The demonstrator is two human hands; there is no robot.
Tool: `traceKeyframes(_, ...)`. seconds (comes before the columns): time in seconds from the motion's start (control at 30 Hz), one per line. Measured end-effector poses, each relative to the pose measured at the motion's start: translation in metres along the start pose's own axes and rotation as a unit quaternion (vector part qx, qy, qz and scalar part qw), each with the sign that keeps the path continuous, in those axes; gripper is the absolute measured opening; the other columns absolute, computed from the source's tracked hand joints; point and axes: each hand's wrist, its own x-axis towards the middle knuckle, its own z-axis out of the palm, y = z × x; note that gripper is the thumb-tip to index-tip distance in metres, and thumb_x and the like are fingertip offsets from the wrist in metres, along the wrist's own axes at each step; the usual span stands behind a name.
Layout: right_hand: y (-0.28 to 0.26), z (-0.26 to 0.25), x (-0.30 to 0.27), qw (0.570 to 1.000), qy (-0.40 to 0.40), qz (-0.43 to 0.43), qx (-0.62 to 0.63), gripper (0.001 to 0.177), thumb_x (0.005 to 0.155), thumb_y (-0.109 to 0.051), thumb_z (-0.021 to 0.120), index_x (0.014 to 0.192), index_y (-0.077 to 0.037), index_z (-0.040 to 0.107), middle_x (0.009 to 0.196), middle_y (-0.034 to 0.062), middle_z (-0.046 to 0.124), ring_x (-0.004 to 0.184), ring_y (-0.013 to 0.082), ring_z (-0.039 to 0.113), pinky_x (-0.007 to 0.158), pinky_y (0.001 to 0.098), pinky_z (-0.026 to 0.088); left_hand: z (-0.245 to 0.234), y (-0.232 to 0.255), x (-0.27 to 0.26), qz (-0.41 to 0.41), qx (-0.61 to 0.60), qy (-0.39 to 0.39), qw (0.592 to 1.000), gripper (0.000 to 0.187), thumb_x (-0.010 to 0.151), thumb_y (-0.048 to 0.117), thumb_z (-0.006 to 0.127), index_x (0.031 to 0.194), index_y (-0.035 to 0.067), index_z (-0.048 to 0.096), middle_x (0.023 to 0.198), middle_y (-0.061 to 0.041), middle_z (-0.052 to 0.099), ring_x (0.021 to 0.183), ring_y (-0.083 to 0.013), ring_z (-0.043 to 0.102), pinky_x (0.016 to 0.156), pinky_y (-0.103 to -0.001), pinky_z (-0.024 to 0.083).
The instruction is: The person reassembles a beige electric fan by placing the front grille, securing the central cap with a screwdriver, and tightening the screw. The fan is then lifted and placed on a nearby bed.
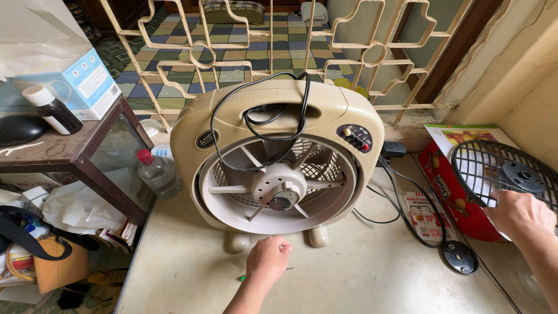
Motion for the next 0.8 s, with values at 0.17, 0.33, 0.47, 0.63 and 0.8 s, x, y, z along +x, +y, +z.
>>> traceKeyframes(0.17,0.004,-0.001,0.0,0.999,0.03,-0.018,0.01,0.059,0.086,-0.049,0.079,0.142,-0.03,0.069,0.112,0.0098,0.08,0.102,0.03,0.077,0.081,0.0419,0.062,0.003,-0.01,0.003,0.016,0.004,0.009,1.0,0.019,0.093,0.031,0.063,0.103,0.022,0.077,0.102,-0.003,0.077,0.098,-0.0249,0.072,0.087,-0.04,0.056)
traceKeyframes(0.33,0.009,-0.005,-0.007,1.0,-0.021,-0.007,0.016,0.071,0.078,-0.051,0.086,0.143,-0.029,0.066,0.088,0.003,0.078,0.094,0.0231,0.077,0.079,0.0403,0.065,0.005,-0.012,0.005,0.016,-0.002,0.005,1.0,0.02,0.092,0.026,0.061,0.104,0.022,0.076,0.106,-0.001,0.077,0.102,-0.0236,0.071,0.089,-0.039,0.056)
traceKeyframes(0.47,0.016,0.005,-0.004,1.0,0.009,-0.001,0.023,0.066,0.076,-0.049,0.087,0.138,-0.032,0.071,0.086,0.005,0.079,0.089,0.0247,0.079,0.077,0.0388,0.062,0.004,-0.008,0.004,0.017,-0.002,0.001,1.0,0.02,0.093,0.025,0.06,0.104,0.022,0.076,0.106,-0.001,0.077,0.102,-0.0233,0.071,0.09,-0.038,0.056)
traceKeyframes(0.63,0.028,0.028,-0.003,0.993,0.101,-0.047,0.029,0.059,0.076,-0.049,0.088,0.129,-0.026,0.072,0.079,0.0063,0.075,0.078,0.0216,0.074,0.073,0.0358,0.055,0.001,-0.002,0.0,0.01,-0.022,-0.007,1.0,0.019,0.092,0.025,0.061,0.104,0.021,0.075,0.105,-0.001,0.077,0.099,-0.0226,0.073,0.088,-0.038,0.057)
traceKeyframes(0.8,0.024,0.01,-0.018,0.975,0.202,-0.089,0.009,0.047,0.087,-0.049,0.081,0.121,-0.019,0.069,0.079,0.0077,0.073,0.065,0.0186,0.066,0.053,0.0324,0.052,0.001,0.0,0.001,0.04,-0.066,0.007,0.997,0.019,0.091,0.023,0.063,0.104,0.019,0.076,0.104,-0.003,0.078,0.096,-0.0217,0.074,0.085,-0.037,0.058)
